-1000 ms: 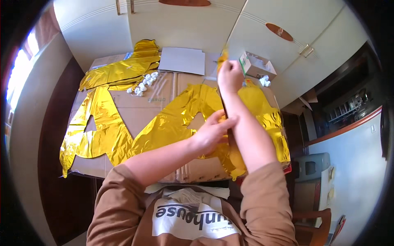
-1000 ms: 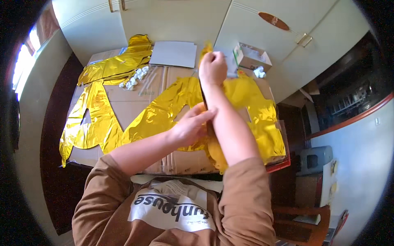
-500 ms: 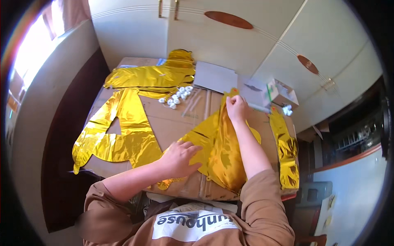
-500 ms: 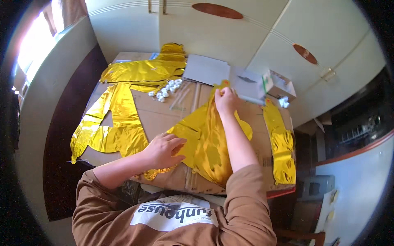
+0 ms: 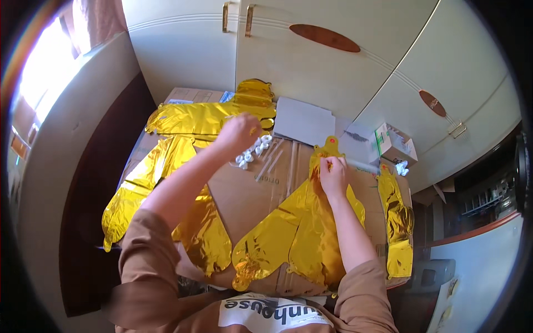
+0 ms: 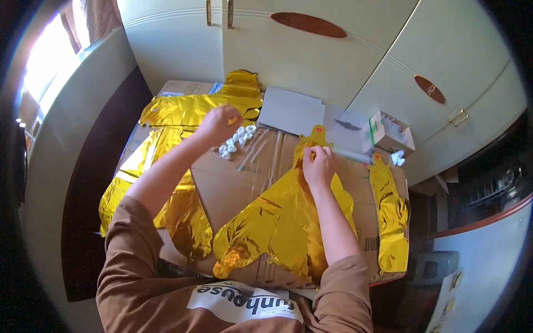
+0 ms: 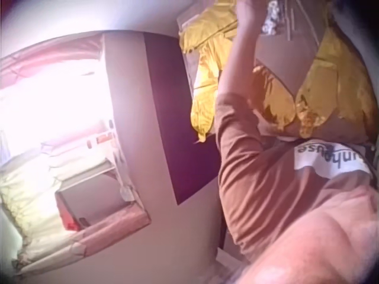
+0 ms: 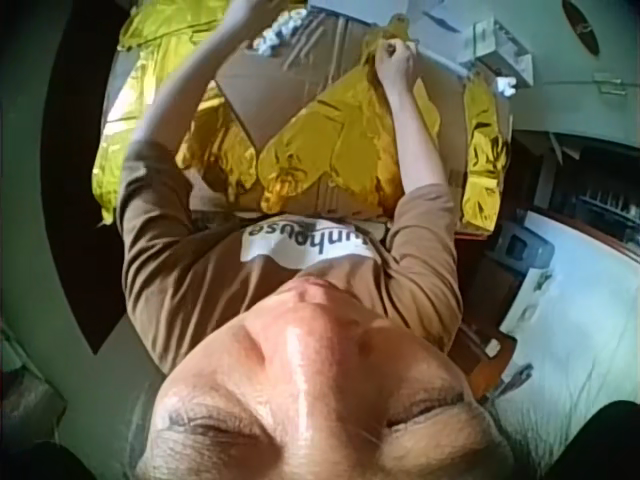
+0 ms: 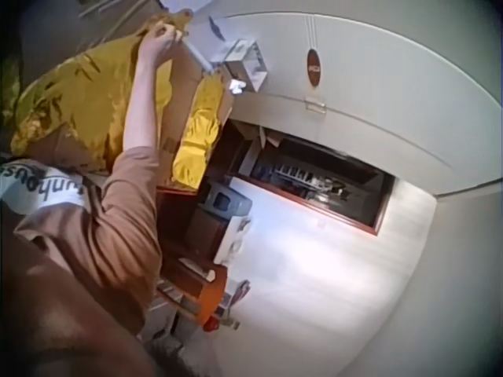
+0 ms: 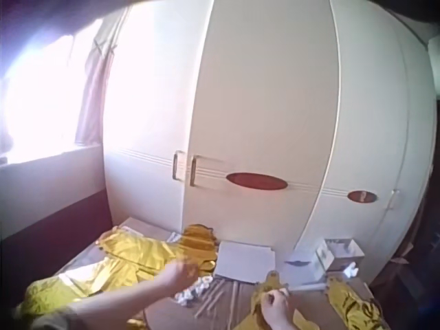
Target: Folding a gold-colored Mylar foil balloon into a compact shape on a flat surface.
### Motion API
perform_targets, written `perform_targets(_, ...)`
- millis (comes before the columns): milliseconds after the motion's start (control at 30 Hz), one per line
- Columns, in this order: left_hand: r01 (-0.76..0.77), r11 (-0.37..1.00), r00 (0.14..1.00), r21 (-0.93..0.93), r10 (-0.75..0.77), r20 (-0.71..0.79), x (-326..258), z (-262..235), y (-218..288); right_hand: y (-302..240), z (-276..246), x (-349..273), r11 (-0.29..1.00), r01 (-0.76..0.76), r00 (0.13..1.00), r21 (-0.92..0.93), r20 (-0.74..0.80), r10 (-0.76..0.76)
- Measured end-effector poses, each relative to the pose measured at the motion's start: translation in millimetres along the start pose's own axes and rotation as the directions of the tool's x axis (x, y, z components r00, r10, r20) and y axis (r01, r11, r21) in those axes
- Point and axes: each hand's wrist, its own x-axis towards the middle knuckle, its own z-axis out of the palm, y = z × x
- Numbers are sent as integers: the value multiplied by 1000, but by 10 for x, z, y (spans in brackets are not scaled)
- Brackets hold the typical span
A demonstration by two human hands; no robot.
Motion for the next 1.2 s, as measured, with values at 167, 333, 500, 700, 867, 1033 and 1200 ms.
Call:
perform_targets(167,-133,956,991,262,131,25,782,462,-565,-43,-133,101,997,39,999,73,32,-41)
perform_targets(333,-247,793,968,556,172,184,978,795,-851,-205,-205,198,981,43,989,191,131,-69)
perform_targets(500,-31,950,999,312,43,-32,921,718,-747,-338,-161,304,953,117,981,281,117,-154)
perform_targets(700,322,942,947,-92,-320,31,944,366,-559,-471,-108,418,933,139,974,331,126,-189)
perform_targets(867,199,980,971,-19,-200,-129,951,475,-742,-616,-47,485,935,82,971,346,183,-153)
perform_targets(1033,259,962,932,-82,-271,-240,962,478,-545,-784,234,796,928,161,950,336,202,-238)
perform_targets(1200,-67,988,953,141,105,-284,938,537,-701,-889,1005,1257,936,348,884,50,316,-345)
